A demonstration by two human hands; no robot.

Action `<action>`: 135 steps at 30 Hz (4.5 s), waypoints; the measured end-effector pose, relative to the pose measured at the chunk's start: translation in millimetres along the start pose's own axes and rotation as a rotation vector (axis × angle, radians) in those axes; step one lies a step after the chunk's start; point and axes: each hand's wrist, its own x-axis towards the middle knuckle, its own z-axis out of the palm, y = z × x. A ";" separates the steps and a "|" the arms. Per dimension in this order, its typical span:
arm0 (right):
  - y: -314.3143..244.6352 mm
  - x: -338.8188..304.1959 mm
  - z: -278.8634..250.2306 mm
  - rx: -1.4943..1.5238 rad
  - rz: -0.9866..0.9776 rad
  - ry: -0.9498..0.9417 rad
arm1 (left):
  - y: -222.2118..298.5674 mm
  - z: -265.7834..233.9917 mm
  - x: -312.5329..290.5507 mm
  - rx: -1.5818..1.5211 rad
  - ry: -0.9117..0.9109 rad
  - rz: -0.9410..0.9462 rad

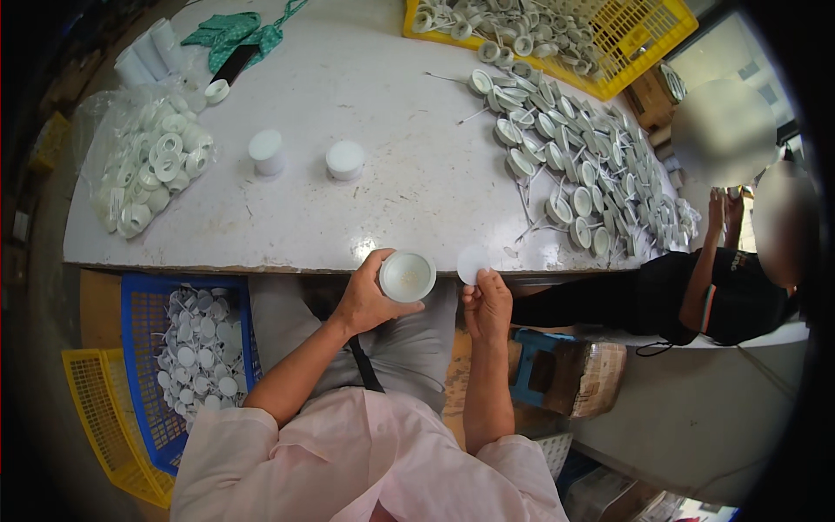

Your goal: The person assembles small LED light fixtures by picking up circular casings and diffuser discs and pressing the diffusers onto the casings by hand.

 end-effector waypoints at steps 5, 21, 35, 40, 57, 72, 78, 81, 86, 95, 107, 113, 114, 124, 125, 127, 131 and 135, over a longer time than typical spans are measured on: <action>10.7 -3.8 2.7 -0.073 -0.019 -0.065 | 1.1 -6.3 -4.0 0.191 0.101 0.098; 42.4 -22.3 48.6 -0.501 -0.055 -0.118 | -17.0 -13.2 -14.4 0.047 -0.049 0.031; 50.0 -22.6 52.8 -0.513 -0.045 -0.121 | -26.5 -11.1 -14.0 0.081 0.100 0.104; 53.6 -23.1 51.7 -0.460 -0.054 -0.118 | -28.9 -12.3 -13.1 0.068 0.101 0.085; 53.7 -24.7 56.3 -0.454 -0.030 -0.092 | -42.3 -16.2 -9.4 -0.039 0.069 0.058; 62.7 -26.9 62.5 -0.464 -0.049 -0.132 | -41.6 -20.3 -12.8 0.009 0.112 0.068; 67.0 -19.8 66.1 -0.559 0.029 -0.186 | -45.1 -27.9 -16.8 0.063 0.160 0.040; 75.4 -15.1 64.5 -0.528 0.075 -0.202 | -49.0 -32.8 -19.0 0.063 0.182 0.033; 80.7 -15.2 67.5 -0.514 0.123 -0.223 | -42.7 -40.6 -22.1 0.048 0.157 0.033; 86.4 -12.7 77.6 -0.579 0.088 -0.300 | -46.3 -47.6 -24.6 -0.008 0.241 0.074; 51.0 83.0 112.0 -1.205 -0.849 -0.078 | -72.0 -158.0 -113.8 -0.092 0.865 -0.056; 43.4 151.4 120.4 -1.559 -0.774 -0.045 | -208.3 -275.4 -216.8 0.139 1.236 -0.405; 44.1 153.5 123.2 -1.631 -0.624 -0.068 | -242.9 -303.0 -245.1 0.163 1.253 -0.593; 52.0 118.8 85.6 -1.118 -0.662 0.013 | -344.3 -403.9 -424.6 0.727 1.404 -0.974; 53.5 114.6 79.9 -1.105 -0.659 0.015 | -341.3 -405.5 -427.3 0.883 1.432 -0.971; 54.3 98.8 74.6 -0.989 -0.549 0.024 | -328.2 -391.3 -393.1 0.885 1.281 -0.747; 45.3 54.5 58.8 -0.981 -0.538 -0.005 | -161.7 -221.7 -188.9 0.060 0.779 -0.233; 68.7 0.0 83.2 -0.891 -0.400 -0.185 | -31.2 -113.4 -95.4 -0.277 0.296 0.012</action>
